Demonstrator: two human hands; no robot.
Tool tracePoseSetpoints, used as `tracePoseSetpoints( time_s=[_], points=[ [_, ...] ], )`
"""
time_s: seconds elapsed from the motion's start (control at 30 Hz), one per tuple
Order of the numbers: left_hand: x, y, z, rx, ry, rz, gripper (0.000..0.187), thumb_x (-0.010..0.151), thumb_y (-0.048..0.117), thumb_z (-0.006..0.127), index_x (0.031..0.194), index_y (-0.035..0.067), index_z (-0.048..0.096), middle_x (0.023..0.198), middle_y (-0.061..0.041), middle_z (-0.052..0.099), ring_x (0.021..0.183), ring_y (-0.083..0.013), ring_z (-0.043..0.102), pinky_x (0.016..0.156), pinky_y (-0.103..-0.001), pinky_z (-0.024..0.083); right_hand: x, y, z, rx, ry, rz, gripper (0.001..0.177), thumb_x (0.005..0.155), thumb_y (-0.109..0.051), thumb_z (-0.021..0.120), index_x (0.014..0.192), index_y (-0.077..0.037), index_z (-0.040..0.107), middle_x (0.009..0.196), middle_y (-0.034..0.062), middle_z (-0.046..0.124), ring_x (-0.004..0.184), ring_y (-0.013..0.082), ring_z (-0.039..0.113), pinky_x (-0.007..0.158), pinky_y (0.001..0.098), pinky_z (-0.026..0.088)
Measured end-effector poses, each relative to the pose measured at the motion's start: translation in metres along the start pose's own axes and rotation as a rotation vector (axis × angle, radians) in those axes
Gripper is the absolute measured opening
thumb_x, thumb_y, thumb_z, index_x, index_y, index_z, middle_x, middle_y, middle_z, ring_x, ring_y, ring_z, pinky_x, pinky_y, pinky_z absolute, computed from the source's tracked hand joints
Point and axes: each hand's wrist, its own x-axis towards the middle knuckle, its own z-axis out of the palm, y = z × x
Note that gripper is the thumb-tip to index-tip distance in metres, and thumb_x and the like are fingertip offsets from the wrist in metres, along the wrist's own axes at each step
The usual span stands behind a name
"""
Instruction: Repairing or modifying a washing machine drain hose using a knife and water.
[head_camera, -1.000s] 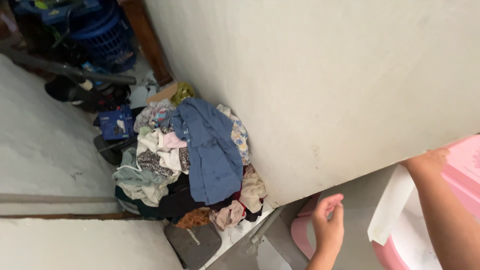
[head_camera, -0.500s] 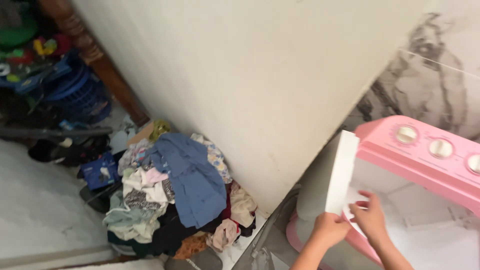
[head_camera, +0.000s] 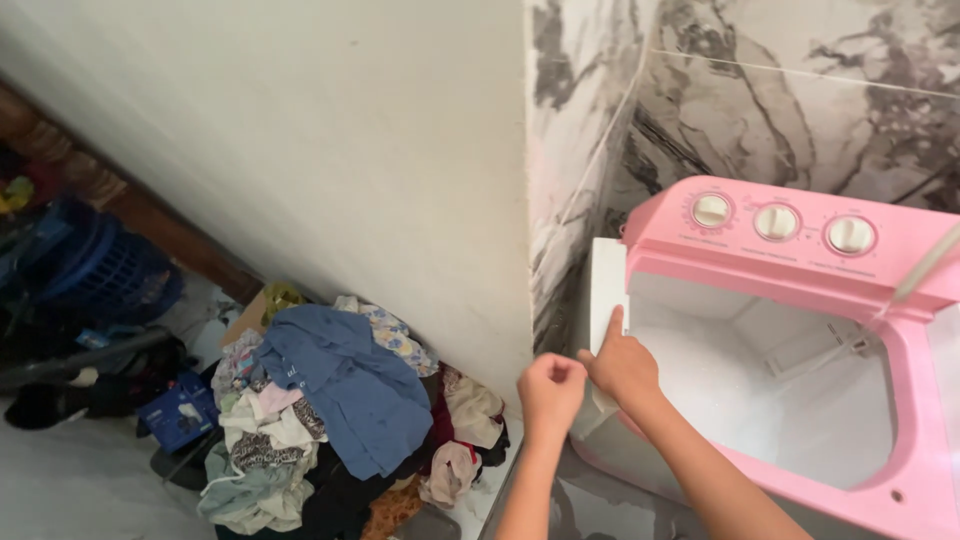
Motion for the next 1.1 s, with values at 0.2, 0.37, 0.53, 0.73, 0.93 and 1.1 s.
tracePoseSetpoints(
  time_s=[0.2, 0.37, 0.53, 0.73, 0.93, 1.1],
  points=[
    [0.036, 0.008, 0.033, -0.324, -0.187, 0.014, 0.013, 0.088, 0.000, 0.064, 0.097, -0.002, 0.073, 0.094, -0.008, 0.078, 0.084, -0.0105, 0.072, 0.079, -0.024, 0.057, 0.056, 0.041, 0.034, -0.077, -0.040, -0.232, 0.098, 0.088, -0.037, 0.065, 0.157, 0.010, 0.012, 0.103, 0.0229, 0.073, 0.090, 0.0362, 0.073, 0.075, 0.0480, 0.059],
    [0.039, 0.008, 0.066, -0.425, -0.302, -0.103, 0.018, 0.092, 0.006, 0.065, 0.104, -0.004, 0.073, 0.097, -0.011, 0.078, 0.086, -0.0133, 0.073, 0.079, -0.026, 0.058, 0.032, 0.083, -0.022, 0.313, -0.165, -0.272, 0.082, 0.087, -0.035, 0.068, 0.154, -0.004, 0.031, 0.090, 0.0174, 0.074, 0.074, 0.0265, 0.073, 0.069, 0.0412, 0.057],
    [0.020, 0.019, 0.091, -0.485, -0.392, -0.195, 0.024, 0.096, 0.014, 0.066, 0.103, -0.007, 0.072, 0.095, -0.014, 0.077, 0.086, -0.0168, 0.074, 0.079, -0.027, 0.059, -0.024, 0.129, -0.072, 0.632, -0.231, -0.092, 0.063, 0.086, -0.035, 0.068, 0.143, -0.013, 0.054, 0.076, 0.0112, 0.073, 0.057, 0.0177, 0.061, 0.057, 0.0377, 0.052],
    [-0.018, -0.013, 0.100, -0.349, -0.461, -0.343, 0.031, 0.097, 0.021, 0.066, 0.093, -0.010, 0.071, 0.086, -0.015, 0.075, 0.076, -0.0203, 0.075, 0.071, -0.029, 0.061, -0.112, 0.181, -0.086, 0.067, -0.144, -0.158, 0.054, 0.074, -0.048, 0.083, 0.120, -0.022, 0.071, 0.084, 0.0029, 0.064, 0.080, 0.0214, 0.065, 0.073, 0.0370, 0.053],
    [-0.063, -0.004, 0.102, 0.055, -0.358, -0.582, 0.043, 0.093, 0.034, 0.068, 0.079, -0.007, 0.073, 0.073, -0.014, 0.074, 0.062, -0.0204, 0.073, 0.059, -0.032, 0.059, -0.117, 0.230, -0.024, -0.154, 0.149, -0.531, 0.056, 0.063, -0.037, 0.087, 0.109, -0.011, 0.068, 0.103, 0.0096, 0.055, 0.097, 0.0288, 0.055, 0.074, 0.0424, 0.049],
    [-0.073, 0.045, 0.102, 0.583, -0.313, -0.697, 0.079, 0.088, 0.072, 0.055, 0.076, -0.004, 0.074, 0.072, -0.014, 0.074, 0.064, -0.0224, 0.073, 0.067, -0.035, 0.059, -0.104, 0.234, -0.021, -0.094, 0.161, -0.603, 0.042, 0.064, -0.034, 0.086, 0.092, -0.012, 0.065, 0.082, 0.0042, 0.066, 0.086, 0.0276, 0.057, 0.075, 0.0437, 0.041]
  ],
)
